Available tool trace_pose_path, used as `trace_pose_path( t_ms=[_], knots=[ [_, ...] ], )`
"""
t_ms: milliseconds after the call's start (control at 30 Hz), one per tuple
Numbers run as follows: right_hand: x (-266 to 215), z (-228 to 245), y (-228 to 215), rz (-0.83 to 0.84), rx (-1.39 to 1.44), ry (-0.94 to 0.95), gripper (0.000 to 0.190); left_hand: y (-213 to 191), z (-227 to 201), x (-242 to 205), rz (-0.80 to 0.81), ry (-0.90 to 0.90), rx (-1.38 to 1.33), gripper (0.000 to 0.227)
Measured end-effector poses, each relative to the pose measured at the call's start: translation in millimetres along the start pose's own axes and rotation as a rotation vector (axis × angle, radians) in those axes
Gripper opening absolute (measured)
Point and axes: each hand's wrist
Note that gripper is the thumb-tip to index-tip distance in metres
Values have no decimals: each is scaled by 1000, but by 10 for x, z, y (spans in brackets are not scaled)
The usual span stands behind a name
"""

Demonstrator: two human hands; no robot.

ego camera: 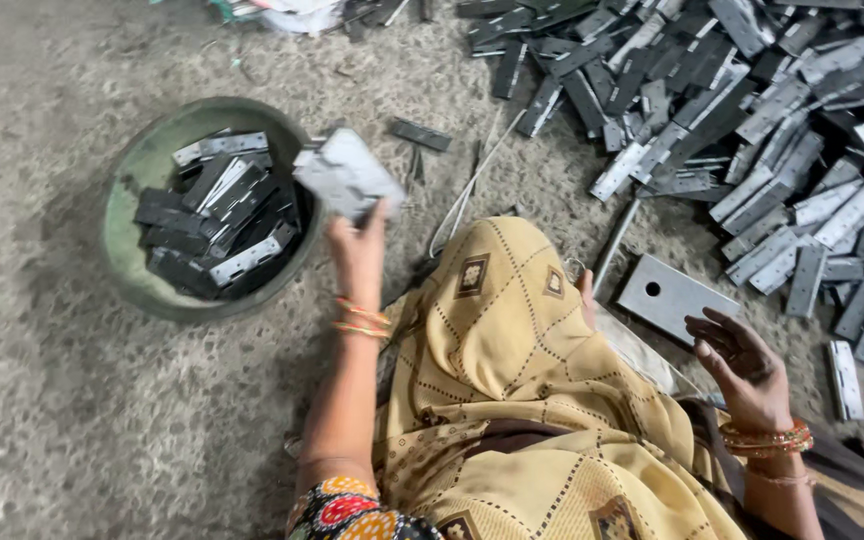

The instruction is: The person sits on the floor and assembles metal hinge components by inserting pins into pre-drilled holes using a metal rod and hammer. They repeatedly pick up hinge halves, align them on a metal block, and strike the pin to secure the assembly.

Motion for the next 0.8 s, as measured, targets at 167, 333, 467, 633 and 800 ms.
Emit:
trace_pose_path(
  t_ms=[167,333,467,633,800],
  knots=[
    [-239,-379,-406,-199,73,-5,47,-541,918,868,-409,297,298,54],
    [-293,-557,-668,-282,121,10,44,-87,837,767,-193,204,-162,27],
    [-259,-581,-875,-334,144,-32,41,431,-57,526,-23,358,-163,21],
    [-90,-714,-1278,-546,289,-39,31,1165,-1520,-93,433,519,-471,19],
    [131,-1032,-1544,-614,400,-47,25,1881,-2328,-966,784,679,-213,19]
  ],
)
Point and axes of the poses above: each hand's wrist, its own x-axis towards the middle knuckle, its own y-axis out of the palm, z = x × y, and after that the axes turned 6 degrees about z, right-handed
